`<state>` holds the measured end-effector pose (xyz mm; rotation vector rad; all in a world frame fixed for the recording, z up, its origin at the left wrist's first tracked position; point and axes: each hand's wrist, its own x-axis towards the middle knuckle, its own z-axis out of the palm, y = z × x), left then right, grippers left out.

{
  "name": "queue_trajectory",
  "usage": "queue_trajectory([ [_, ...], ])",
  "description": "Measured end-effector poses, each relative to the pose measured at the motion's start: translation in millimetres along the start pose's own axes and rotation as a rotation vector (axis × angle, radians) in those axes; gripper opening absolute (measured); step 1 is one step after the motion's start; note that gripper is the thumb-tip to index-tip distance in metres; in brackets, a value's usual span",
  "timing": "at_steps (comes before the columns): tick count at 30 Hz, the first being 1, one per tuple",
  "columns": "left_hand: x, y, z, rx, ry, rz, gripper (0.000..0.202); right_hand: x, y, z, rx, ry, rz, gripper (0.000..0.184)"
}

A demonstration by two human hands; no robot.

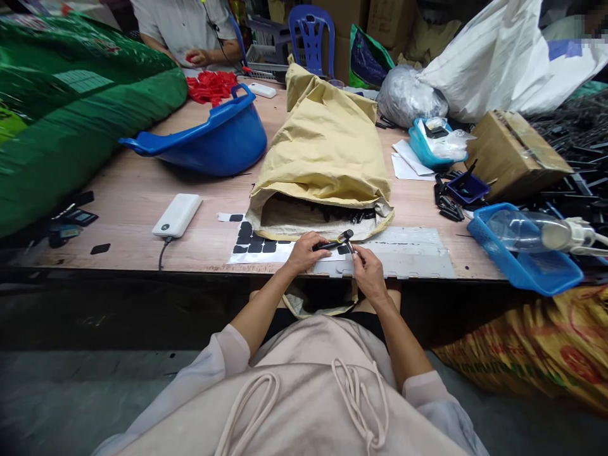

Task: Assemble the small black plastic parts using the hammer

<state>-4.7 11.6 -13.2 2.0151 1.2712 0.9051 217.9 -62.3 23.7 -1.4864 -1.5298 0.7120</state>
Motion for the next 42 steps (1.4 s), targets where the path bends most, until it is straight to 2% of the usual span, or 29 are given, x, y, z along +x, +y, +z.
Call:
queue_trajectory([
  [4, -1.3, 1.4, -1.8, 0.018, -0.005, 0.018, 0.025, 0.3, 15.9, -2.8, 0.046, 0.046, 0.063, 0.04],
  [8, -4.1, 4.7, -5.4, 0.048, -0.026, 0.049, 0.036, 2.7, 26.9, -3.7, 0.143, 0.06, 0.196, 0.049],
  [12, -6.4, 7.6, -7.7, 0.066, -0.037, 0.064, 0.04, 7.1, 28.4, -3.5, 0.239, 0.085, 0.325, 0.06],
  [15, -7.2, 8.9, -8.6, 0.075, -0.04, 0.07, 0.04, 8.4, 26.1, -3.8, 0.251, 0.091, 0.349, 0.062],
  [18, -6.5, 9.6, -8.8, 0.059, -0.028, 0.071, 0.04, 6.2, 22.0, -3.9, 0.174, 0.074, 0.281, 0.056],
  [24, -2.7, 7.3, -7.4, -0.014, -0.019, 0.041, 0.042, -1.7, 5.6, -0.3, -0.027, 0.056, -0.008, 0.037],
  [29, -3.7, 6.4, -9.5, -0.077, 0.005, 0.057, 0.04, -2.5, 2.7, 2.6, -0.029, 0.052, -0.013, 0.037],
  [33, -6.2, 3.4, -11.7, -0.235, 0.049, 0.075, 0.034, -0.4, 11.7, 1.6, 0.06, 0.08, 0.111, 0.042],
  [37, -9.0, -2.8, -9.4, -0.567, 0.128, -0.002, 0.03, 3.3, 19.0, 0.3, 0.218, 0.062, 0.277, 0.05],
  [39, -10.0, -4.3, -7.6, -0.675, 0.135, -0.076, 0.036, 5.6, 20.2, -0.1, 0.266, 0.067, 0.307, 0.052],
  [42, -9.4, -2.0, -6.3, -0.673, 0.12, -0.167, 0.052, 8.1, 19.5, -0.2, 0.293, 0.07, 0.315, 0.053],
])
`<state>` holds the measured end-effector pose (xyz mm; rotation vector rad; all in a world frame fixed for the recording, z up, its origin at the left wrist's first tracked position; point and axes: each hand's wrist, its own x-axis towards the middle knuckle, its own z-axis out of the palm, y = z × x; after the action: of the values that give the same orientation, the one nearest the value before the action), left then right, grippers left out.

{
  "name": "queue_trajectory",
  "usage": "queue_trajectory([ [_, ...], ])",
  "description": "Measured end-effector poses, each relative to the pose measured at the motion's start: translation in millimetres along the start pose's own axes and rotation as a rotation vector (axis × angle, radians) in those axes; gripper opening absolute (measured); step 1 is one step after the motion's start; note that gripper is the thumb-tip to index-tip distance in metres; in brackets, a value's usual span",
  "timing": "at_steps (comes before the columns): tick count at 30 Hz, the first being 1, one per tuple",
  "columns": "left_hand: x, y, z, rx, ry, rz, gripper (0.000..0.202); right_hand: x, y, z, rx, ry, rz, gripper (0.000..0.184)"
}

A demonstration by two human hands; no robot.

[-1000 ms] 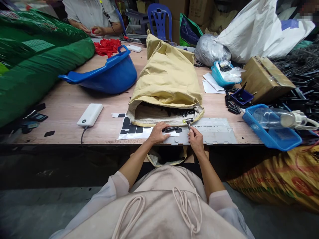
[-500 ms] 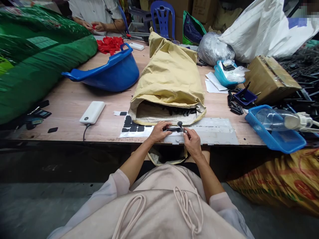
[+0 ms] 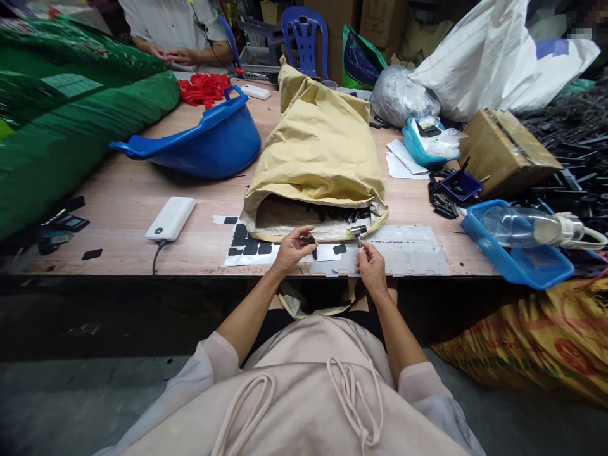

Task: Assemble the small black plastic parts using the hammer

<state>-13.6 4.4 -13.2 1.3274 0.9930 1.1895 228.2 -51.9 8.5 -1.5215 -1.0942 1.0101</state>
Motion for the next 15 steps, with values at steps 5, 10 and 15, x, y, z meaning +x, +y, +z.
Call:
queue_trajectory([
  [5, 3.9, 10.2, 10.4, 0.259, -0.066, 0.014, 0.063, -1.5, -2.5, 2.1, 0.001, 0.009, 0.009, 0.051],
  [10, 1.6, 12.2, 18.6, 0.589, -0.113, 0.175, 0.047, -3.5, -3.5, 3.8, 0.025, 0.017, 0.018, 0.052],
  [15, -7.1, 5.1, 15.0, 0.701, -0.065, 0.252, 0.036, -3.9, -4.0, 4.1, 0.02, 0.014, 0.001, 0.048],
])
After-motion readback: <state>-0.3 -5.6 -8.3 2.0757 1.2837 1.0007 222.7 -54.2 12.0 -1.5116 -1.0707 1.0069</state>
